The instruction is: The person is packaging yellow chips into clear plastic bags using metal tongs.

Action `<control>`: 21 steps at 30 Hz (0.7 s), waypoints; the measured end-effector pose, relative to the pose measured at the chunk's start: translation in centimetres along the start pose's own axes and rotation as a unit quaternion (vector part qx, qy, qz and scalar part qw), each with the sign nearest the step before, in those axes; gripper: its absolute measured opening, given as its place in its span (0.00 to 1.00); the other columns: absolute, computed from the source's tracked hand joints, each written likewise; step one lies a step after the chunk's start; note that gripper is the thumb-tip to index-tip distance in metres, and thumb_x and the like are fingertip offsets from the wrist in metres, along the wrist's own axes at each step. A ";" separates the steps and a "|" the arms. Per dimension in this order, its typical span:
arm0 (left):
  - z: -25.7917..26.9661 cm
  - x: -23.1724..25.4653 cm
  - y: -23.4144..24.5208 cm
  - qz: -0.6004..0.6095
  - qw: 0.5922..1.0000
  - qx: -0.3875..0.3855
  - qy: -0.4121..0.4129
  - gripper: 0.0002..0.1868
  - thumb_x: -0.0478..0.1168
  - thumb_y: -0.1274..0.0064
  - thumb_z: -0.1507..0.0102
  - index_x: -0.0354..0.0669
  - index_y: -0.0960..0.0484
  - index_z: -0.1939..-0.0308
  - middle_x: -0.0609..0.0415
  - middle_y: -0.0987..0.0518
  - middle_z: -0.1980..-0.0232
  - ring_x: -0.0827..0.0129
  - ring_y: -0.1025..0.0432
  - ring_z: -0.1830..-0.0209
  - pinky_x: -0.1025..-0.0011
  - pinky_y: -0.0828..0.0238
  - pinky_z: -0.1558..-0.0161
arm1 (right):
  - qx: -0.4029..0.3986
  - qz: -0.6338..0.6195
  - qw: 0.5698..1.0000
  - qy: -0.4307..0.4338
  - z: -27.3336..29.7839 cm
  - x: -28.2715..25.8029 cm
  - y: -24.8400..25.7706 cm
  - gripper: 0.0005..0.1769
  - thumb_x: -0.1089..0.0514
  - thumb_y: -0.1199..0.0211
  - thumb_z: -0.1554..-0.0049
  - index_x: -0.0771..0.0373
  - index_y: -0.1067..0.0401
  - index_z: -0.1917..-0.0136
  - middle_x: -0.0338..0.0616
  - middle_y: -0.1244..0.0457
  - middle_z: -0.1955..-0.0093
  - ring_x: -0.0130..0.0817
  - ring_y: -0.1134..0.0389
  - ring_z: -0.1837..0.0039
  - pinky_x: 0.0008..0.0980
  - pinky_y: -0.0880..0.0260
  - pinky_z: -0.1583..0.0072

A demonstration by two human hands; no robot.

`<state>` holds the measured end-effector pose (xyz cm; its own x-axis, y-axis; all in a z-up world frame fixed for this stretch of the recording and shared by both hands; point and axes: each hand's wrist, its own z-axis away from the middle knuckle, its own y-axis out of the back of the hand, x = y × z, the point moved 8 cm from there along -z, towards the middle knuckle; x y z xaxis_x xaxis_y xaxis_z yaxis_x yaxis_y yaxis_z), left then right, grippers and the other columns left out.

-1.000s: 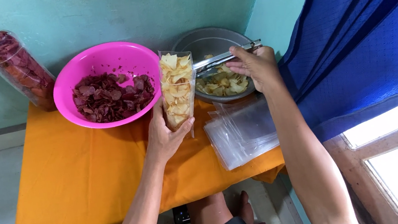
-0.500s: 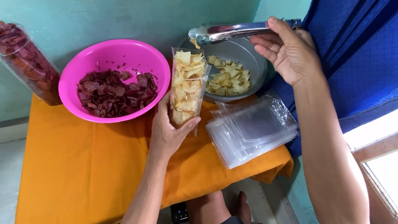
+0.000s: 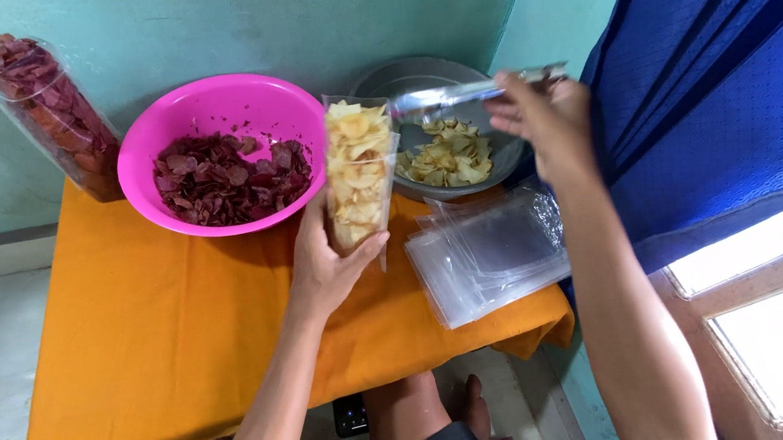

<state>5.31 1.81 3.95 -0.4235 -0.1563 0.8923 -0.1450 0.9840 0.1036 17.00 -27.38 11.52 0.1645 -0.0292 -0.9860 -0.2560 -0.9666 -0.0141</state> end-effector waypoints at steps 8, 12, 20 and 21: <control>2.1 -0.2 2.3 -0.007 1.000 0.020 0.016 0.45 0.51 0.28 0.48 0.35 0.31 0.34 0.37 0.24 0.43 0.46 0.29 0.36 0.49 0.34 0.36 | -0.039 0.073 0.995 0.052 -0.7 4.1 -3.3 0.28 0.51 0.22 0.46 0.75 0.27 0.45 0.61 0.30 0.51 0.51 0.24 0.49 0.46 0.18 0.48; 1.8 -1.5 3.4 -0.040 0.998 0.040 0.023 0.45 0.54 0.28 0.48 0.33 0.31 0.36 0.36 0.24 0.46 0.45 0.27 0.39 0.47 0.32 0.40 | -0.016 0.195 0.973 0.124 -0.7 2.7 -3.4 0.18 0.54 0.25 0.48 0.69 0.23 0.50 0.54 0.29 0.59 0.43 0.24 0.56 0.42 0.19 0.55; 0.6 -0.4 2.3 -0.026 0.999 0.032 0.025 0.46 0.53 0.28 0.48 0.32 0.32 0.35 0.34 0.25 0.45 0.42 0.28 0.38 0.46 0.33 0.38 | -0.028 0.122 0.987 0.101 -1.2 3.6 -3.1 0.19 0.56 0.25 0.46 0.74 0.24 0.50 0.62 0.30 0.55 0.47 0.24 0.53 0.41 0.18 0.53; 0.5 -0.5 2.0 -0.023 0.999 0.026 0.024 0.47 0.53 0.28 0.48 0.31 0.33 0.34 0.33 0.25 0.44 0.42 0.29 0.37 0.45 0.35 0.37 | -0.047 0.095 0.993 0.056 -0.7 3.8 -3.8 0.20 0.54 0.25 0.47 0.74 0.24 0.50 0.62 0.29 0.53 0.48 0.24 0.51 0.43 0.18 0.51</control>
<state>4.73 3.79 3.50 -0.3721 -0.1961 0.9072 -0.2100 0.9699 0.1235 19.31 -24.00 7.96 0.2287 -0.2355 -0.9446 -0.2030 -0.9605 0.1903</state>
